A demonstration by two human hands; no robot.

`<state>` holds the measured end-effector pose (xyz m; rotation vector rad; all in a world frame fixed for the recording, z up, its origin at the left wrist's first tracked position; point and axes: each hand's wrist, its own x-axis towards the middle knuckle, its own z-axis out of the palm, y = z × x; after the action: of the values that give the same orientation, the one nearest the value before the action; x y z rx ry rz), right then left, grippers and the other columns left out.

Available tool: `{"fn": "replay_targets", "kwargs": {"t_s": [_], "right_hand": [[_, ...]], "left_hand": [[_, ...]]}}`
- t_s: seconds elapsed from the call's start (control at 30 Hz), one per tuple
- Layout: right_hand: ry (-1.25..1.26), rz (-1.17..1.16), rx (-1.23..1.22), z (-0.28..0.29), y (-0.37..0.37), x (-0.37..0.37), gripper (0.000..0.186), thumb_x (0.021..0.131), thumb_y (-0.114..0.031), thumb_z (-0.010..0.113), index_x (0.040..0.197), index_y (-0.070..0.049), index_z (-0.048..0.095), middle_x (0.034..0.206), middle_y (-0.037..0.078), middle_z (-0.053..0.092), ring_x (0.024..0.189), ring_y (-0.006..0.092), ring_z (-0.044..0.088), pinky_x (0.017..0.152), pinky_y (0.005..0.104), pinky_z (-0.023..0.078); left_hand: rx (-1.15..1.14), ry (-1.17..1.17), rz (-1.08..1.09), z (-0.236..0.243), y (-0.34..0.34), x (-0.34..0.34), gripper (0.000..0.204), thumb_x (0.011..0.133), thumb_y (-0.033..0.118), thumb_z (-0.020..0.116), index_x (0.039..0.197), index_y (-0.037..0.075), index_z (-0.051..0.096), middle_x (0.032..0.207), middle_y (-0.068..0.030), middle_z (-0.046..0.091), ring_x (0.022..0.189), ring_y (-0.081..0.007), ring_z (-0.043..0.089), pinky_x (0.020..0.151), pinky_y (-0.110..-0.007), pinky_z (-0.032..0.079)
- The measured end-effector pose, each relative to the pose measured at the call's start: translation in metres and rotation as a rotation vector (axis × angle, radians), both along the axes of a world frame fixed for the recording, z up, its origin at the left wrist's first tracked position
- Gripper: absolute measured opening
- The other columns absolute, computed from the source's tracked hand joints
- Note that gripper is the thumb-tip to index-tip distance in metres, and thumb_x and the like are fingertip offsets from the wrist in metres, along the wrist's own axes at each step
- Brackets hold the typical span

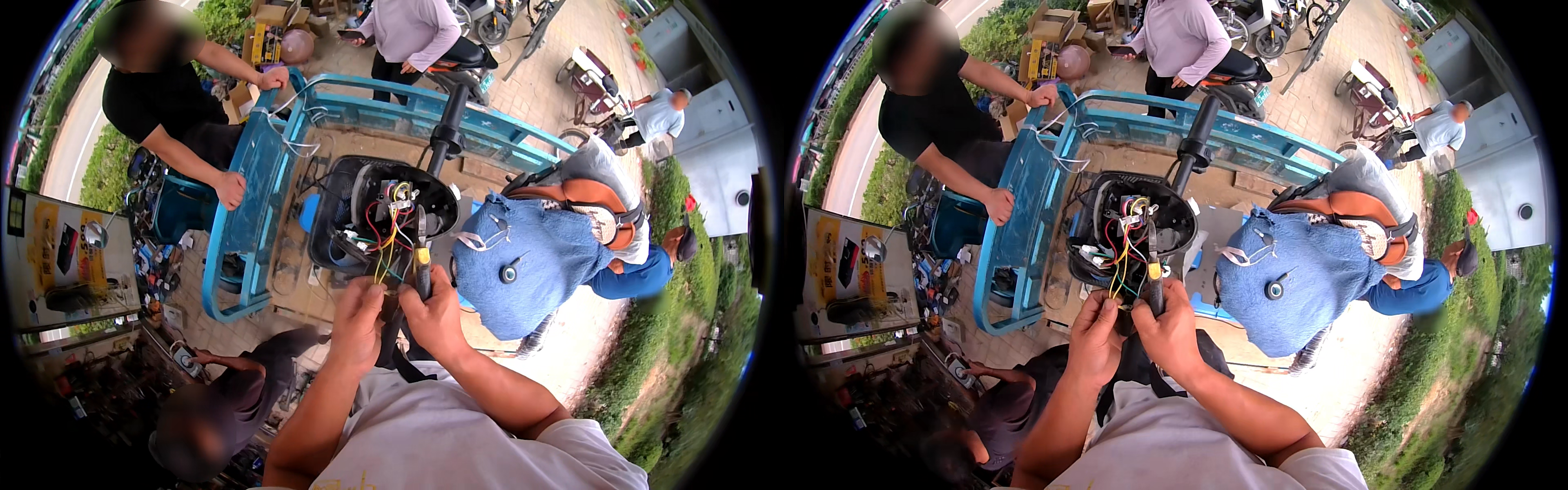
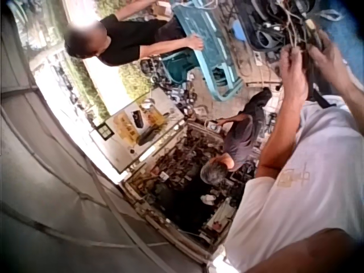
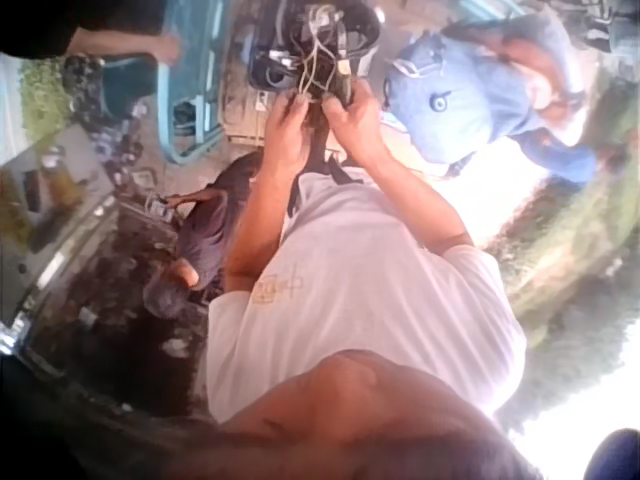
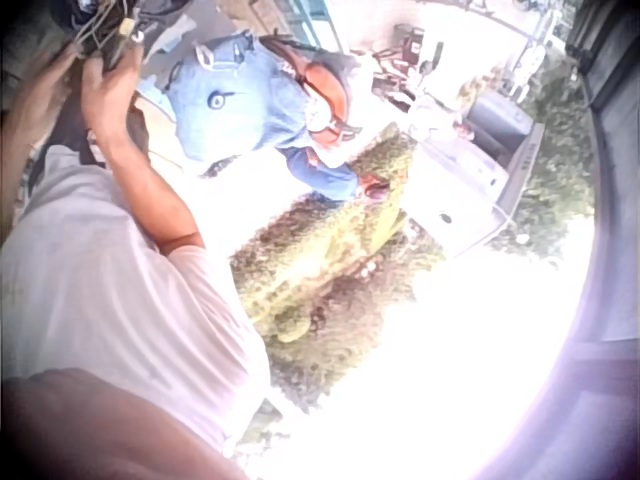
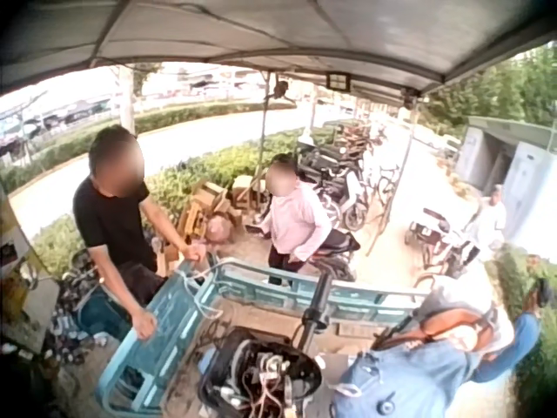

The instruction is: The person retrieves a wire and pliers from a cluttered workshop, then moves outside to repair a blue electric tricycle. They strip wire ends, connect them to the handlebar wiring harness, and wrap the connections with electrical tape while another person holds the vehicle steady.

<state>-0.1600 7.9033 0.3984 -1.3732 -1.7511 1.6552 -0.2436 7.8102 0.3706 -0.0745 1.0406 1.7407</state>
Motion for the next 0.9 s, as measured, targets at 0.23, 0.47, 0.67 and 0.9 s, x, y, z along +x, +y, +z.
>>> {"fn": "replay_targets", "kwargs": {"t_s": [0.23, 0.47, 0.67, 0.9], "right_hand": [[0.034, 0.351, 0.196, 0.016, 0.023, 0.041, 0.02, 0.076, -0.003, 0.064, 0.094, 0.004, 0.062, 0.106, 0.018, 0.054, 0.097, 0.0318, 0.055, 0.084, 0.036, 0.045], [-0.408, 1.01, 0.883, 0.074, 0.059, 0.063, 0.03, 0.066, -0.007, 0.064, 0.096, 0.001, 0.062, 0.117, 0.019, 0.051, 0.107, 0.0321, 0.052, 0.09, 0.0413, 0.042], [-0.601, 0.992, 1.238, 0.072, 0.059, 0.045, 0.017, 0.072, -0.015, 0.058, 0.081, -0.001, 0.062, 0.116, 0.018, 0.051, 0.111, 0.0288, 0.049, 0.089, 0.052, 0.039], [-0.675, 1.11, 1.24, 0.075, 0.063, 0.036, 0.015, 0.077, -0.015, 0.056, 0.085, -0.003, 0.061, 0.118, 0.017, 0.05, 0.113, 0.0292, 0.048, 0.088, 0.0527, 0.039]], "left_hand": [[0.145, 0.041, -0.181, 0.004, -0.011, -0.012, 0.032, 0.091, 0.003, 0.052, 0.122, 0.004, 0.046, 0.115, -0.0068, 0.054, 0.106, -0.0162, 0.054, 0.092, -0.034, 0.047], [0.09, 0.184, -0.255, -0.01, -0.019, -0.022, 0.035, 0.092, 0.0, 0.05, 0.127, 0.005, 0.047, 0.117, -0.0064, 0.055, 0.105, -0.0173, 0.055, 0.09, -0.036, 0.051], [0.024, 0.33, -0.283, -0.016, -0.019, -0.021, 0.038, 0.091, 0.0, 0.054, 0.129, 0.0, 0.048, 0.114, -0.0067, 0.056, 0.096, -0.0121, 0.057, 0.075, -0.023, 0.049], [0.057, 0.563, -0.304, -0.019, -0.018, -0.028, 0.033, 0.09, 0.001, 0.056, 0.123, -0.002, 0.054, 0.118, -0.0075, 0.052, 0.093, -0.0121, 0.053, 0.075, -0.024, 0.047]]}}
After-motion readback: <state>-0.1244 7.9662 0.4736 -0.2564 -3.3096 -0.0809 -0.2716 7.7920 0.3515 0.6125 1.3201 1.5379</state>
